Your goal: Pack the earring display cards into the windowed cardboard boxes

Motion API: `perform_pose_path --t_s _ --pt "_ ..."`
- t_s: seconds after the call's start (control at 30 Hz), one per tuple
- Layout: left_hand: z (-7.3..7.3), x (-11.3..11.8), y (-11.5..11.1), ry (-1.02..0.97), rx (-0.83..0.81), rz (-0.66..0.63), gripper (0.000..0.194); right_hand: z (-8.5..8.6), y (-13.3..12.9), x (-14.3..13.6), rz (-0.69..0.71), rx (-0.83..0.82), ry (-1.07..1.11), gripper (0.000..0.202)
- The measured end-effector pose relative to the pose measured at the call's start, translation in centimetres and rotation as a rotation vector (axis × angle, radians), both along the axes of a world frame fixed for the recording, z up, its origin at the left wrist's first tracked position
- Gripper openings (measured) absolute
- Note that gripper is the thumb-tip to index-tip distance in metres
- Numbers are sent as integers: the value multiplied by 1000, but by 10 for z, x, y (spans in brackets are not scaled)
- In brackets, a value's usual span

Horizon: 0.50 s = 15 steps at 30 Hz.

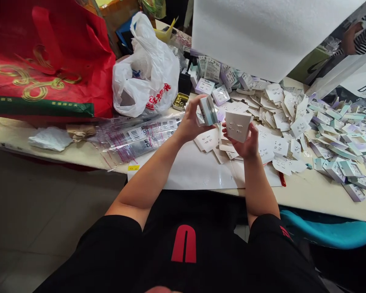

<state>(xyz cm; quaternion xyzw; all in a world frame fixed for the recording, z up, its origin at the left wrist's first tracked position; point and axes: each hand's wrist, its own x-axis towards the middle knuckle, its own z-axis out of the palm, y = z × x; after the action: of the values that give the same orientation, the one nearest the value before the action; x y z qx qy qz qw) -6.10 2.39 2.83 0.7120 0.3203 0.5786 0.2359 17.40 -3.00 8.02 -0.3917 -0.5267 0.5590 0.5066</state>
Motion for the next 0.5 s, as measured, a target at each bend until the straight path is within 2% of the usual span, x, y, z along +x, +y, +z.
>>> perform_pose_path --t_s 0.1,0.33,0.5 --pt "-7 -1 6 58 77 37 102 0 -6 -5 -39 27 -31 78" --pt "-14 0 7 179 184 -15 91 3 -12 -8 -42 16 -82 94" --pt "-16 6 2 201 132 -19 93 9 -13 -3 -51 13 -54 93"
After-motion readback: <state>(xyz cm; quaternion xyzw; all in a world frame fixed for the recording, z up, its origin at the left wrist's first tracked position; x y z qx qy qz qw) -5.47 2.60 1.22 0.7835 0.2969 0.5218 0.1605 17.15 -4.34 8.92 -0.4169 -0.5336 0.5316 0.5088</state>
